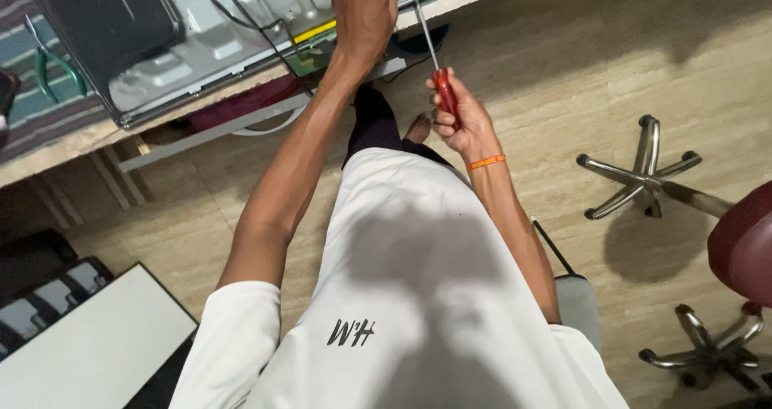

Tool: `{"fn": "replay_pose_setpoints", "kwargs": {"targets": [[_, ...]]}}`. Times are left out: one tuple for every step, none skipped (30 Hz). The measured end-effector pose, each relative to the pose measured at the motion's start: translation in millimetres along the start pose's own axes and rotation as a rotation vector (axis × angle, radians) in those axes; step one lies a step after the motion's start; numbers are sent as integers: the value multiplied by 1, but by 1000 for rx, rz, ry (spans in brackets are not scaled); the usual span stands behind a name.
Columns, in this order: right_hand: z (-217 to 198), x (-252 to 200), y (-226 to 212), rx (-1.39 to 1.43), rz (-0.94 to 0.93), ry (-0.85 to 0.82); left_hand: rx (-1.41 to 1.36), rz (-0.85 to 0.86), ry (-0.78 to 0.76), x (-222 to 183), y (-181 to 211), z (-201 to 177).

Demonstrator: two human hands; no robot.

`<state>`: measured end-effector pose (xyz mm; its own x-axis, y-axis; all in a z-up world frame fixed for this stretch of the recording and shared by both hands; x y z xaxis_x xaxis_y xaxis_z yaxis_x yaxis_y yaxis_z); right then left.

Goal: The person uses a screwdriver to tighten screws on the back of an open appliance. They then retrieve a roll of tape from a drawer, apply tape to a circuit board, and reattach the back cover.

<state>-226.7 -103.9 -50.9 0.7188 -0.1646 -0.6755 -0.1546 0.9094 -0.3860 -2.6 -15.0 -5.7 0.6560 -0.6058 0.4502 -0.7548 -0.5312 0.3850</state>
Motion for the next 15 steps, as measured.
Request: {"fn": "replay_pose_setpoints", "kwargs": {"targets": [[2, 3, -5, 70, 59, -71, 9, 25, 28, 7, 1, -1], [3, 4, -12, 118, 29, -102, 25, 82, 107, 14, 2, -2], [3, 1, -9, 175, 12, -127, 44, 134, 171, 12, 3, -6], [3, -2, -7, 231, -5, -153, 62, 187, 235, 11, 3, -8], [-1, -6, -2, 124, -76, -94, 47, 151, 182, 6, 3, -8], [-3, -10, 3, 15, -148, -36, 32, 116, 130, 1, 2, -7], [-2, -9, 0, -95, -227, 16, 17, 87, 86, 4, 1, -5], [0, -8, 0, -182, -277, 83, 16, 76, 85, 6, 1, -4], [3, -6, -2, -272, -325, 147, 17, 62, 86, 7, 0, -4], [6, -3, -6, -361, -373, 211, 19, 48, 88, 8, -2, -4], [8, -2, -3, -204, -219, 124, 28, 43, 59, 6, -1, -3], [9, -2, -2, -45, -68, 36, 37, 39, 30, 4, -1, -2], [11, -1, -3, 110, 79, -58, 47, 37, 7, 5, -2, 0], [9, -1, -8, 99, 23, -39, 37, 44, 9, 6, -1, 1], [7, -2, -9, 86, -25, -22, 32, 45, 8, 5, -3, 0]]}}
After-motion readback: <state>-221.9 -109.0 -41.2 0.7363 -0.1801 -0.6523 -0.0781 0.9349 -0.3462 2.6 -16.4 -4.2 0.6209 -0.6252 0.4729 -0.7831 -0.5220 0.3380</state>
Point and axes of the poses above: each hand's wrist, its own x-axis towards the middle knuckle, its own z-axis out of the palm, y = z × x, the point moved 2 cm from there along x, towards the middle knuckle, and after that the axes turned 9 degrees about -z, right-handed, at the moved point
